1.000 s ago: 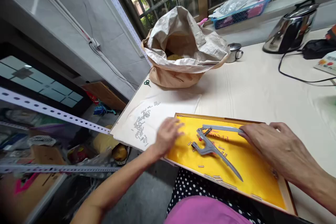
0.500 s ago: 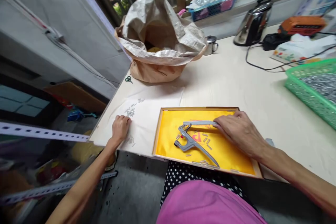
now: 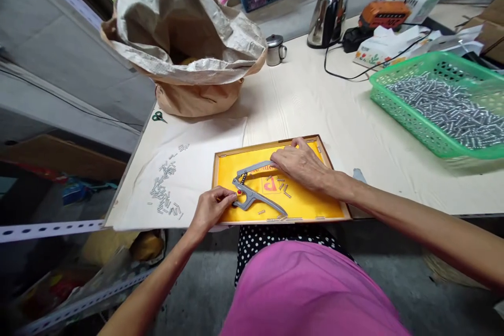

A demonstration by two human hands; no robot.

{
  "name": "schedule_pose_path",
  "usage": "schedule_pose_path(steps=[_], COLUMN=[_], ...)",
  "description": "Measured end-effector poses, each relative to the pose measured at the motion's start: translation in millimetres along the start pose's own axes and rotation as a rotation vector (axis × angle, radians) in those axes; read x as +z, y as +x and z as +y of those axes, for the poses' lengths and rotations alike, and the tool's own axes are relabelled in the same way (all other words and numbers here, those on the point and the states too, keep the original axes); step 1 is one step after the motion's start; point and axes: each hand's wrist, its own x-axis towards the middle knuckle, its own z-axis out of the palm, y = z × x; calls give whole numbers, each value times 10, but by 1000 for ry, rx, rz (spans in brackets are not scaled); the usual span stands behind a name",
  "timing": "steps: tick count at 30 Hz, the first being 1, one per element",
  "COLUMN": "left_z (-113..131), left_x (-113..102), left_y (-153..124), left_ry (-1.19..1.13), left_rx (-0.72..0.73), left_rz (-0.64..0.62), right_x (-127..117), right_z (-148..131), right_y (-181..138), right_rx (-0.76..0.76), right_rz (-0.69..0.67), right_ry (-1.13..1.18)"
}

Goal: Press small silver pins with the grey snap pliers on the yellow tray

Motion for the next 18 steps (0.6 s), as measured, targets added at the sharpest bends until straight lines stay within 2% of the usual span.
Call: schedule_pose_path(steps=[7, 11, 18], left_z=[3, -1, -44], left_x=[50, 57, 72], left_y=[1, -7, -17], left_ry=[-102, -111, -74], left_rx=[-188, -180, -167], left_rz=[-107, -112, -97], right_x=[31, 47, 59], right_z=[11, -66, -372], right_y=[12, 4, -121], right_rx=[-16, 27, 124], right_rz=[-17, -2, -20], right_ry=[2, -33, -49])
